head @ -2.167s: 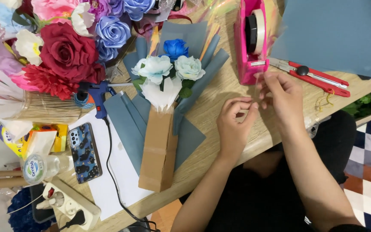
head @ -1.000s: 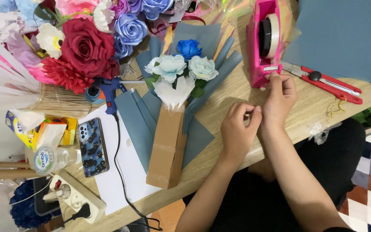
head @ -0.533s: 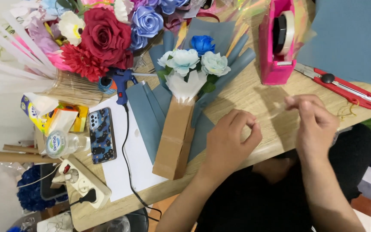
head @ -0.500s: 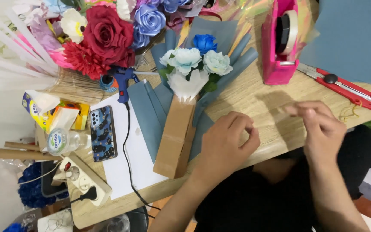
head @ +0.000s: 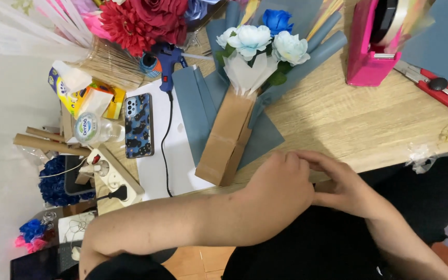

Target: The person wraps a small bouquet of blue and light-blue artificial flowers in light-blue paper and a brown paper sleeve. They fold and tuck the paper around the stems, then use clear tape from a pink dispenser to secure the wrapping at the base.

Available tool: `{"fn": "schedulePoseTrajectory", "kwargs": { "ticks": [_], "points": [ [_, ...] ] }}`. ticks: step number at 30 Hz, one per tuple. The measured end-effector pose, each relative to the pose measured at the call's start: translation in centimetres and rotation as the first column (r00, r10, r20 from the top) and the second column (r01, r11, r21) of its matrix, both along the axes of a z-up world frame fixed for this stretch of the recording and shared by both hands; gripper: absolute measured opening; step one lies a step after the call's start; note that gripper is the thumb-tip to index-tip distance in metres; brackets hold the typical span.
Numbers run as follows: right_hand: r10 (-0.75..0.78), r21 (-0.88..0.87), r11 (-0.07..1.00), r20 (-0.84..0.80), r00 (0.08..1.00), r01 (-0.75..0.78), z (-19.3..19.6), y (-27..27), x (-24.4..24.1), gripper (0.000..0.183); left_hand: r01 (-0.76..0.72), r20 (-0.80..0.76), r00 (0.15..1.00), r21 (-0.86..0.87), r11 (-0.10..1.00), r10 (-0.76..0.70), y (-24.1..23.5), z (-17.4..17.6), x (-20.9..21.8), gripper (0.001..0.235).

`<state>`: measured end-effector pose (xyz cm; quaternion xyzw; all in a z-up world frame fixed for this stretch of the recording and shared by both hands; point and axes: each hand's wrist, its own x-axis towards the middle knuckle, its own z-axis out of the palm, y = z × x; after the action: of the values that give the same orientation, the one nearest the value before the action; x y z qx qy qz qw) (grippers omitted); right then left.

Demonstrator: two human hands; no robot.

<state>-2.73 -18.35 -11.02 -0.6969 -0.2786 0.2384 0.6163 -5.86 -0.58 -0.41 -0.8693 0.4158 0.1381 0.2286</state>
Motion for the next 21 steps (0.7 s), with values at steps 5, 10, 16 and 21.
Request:
{"fn": "schedulePoseTrajectory", "kwargs": {
  "ticks": [5,10,16,21],
  "points": [
    [-0.030,0.117,0.993,0.167,0.985,0.011,-2.3,0.7,0.9,0.025,-0.012,0.030,0.999,-0.148,0.989,0.016,1.7,1.0,0.7,0.014],
    [-0.215,0.185,0.964,0.122,0.969,0.191,-1.0,1.0,1.5,0.001,0.025,0.266,0.963,-0.234,0.972,0.039,4.7,2.2,2.5,0.020],
    [-0.345,0.382,0.872,0.035,0.938,0.306,0.6,1.8,3.4,0.028,-0.149,-0.207,0.974,-0.252,0.956,0.097,5.3,3.5,4.9,0.026],
    [0.236,0.479,0.871,-0.214,0.948,-0.109,-1.3,3.0,4.5,0.079,-0.269,-0.490,0.861,-0.213,0.939,0.135,3.5,7.5,6.5,0.027]
  ]
}}
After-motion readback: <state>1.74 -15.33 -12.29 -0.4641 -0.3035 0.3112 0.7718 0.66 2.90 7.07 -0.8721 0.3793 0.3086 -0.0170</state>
